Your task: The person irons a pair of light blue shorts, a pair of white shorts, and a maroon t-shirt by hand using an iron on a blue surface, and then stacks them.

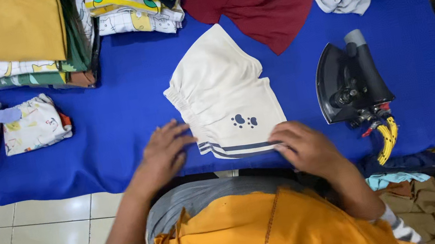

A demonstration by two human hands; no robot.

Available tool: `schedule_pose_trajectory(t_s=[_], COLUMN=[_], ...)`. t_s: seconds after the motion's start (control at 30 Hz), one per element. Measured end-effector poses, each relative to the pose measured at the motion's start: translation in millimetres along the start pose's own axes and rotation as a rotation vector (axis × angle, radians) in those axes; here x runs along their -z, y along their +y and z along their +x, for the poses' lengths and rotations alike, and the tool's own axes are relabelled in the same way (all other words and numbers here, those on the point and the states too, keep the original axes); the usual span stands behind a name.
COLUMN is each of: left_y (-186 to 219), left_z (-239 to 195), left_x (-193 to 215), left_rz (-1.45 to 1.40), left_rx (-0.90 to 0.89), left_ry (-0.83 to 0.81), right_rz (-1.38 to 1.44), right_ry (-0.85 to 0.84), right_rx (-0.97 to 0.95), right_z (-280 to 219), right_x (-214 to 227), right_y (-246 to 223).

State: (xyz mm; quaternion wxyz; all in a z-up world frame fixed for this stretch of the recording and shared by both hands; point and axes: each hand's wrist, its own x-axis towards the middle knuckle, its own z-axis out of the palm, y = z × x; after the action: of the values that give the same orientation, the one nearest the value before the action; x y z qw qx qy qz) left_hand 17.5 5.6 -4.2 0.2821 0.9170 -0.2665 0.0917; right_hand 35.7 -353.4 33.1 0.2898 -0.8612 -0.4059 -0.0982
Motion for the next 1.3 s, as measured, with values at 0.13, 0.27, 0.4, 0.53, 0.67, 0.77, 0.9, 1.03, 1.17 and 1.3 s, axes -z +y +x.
schedule_pose_trajectory(t_s=[0.13, 0.27, 0.4, 0.53, 0.67, 0.77, 0.9, 1.03, 1.17, 1.3], left_y=[8, 0, 2, 33, 28, 12, 5, 3, 6, 3], left_z=[-3, 0, 0, -12, -21, -25, -12, -4, 2, 16], left_x=[-27, -55, -55, -7, -8, -28, -39, -30, -21, -5], left_rz=[-0.119, 0.039, 0.086, -0.087, -0.398, -0.47, -0.605, -0.804, -0.817, -0.591], left_rx=[0.036, 0.057, -0.006, -0.07, 0.033, 0.229, 0.661, 0.685, 0.789, 0.848], left_ry=[0.015, 0.062, 0.195, 0.078, 0.033, 0.117, 0.234, 0.314, 0.294, 0.347], right_rz=[-0.12, -0.159, -0.271, 0.078, 0.506, 0.691, 1.284, 1.372, 1.249, 1.076], right_ry=[-0.091, -0.034, -0.017, -0.403, -0.392, -0.124, 0.203, 0.132, 0.096, 0.268], right_rx=[-0.066, -0.096, -0.065, -0.26, -0.463, -0.548, -0.846, -0.842, -0.786, -0.737], right_z=[-35, -48, -69, -29, -33, -21, 51, 101, 114, 139], right_x=[-8, -23, -34, 37, 33, 1, -39, -50, -67, -75], right_y=[31, 46, 60, -12, 26, 86, 132, 115, 121, 128])
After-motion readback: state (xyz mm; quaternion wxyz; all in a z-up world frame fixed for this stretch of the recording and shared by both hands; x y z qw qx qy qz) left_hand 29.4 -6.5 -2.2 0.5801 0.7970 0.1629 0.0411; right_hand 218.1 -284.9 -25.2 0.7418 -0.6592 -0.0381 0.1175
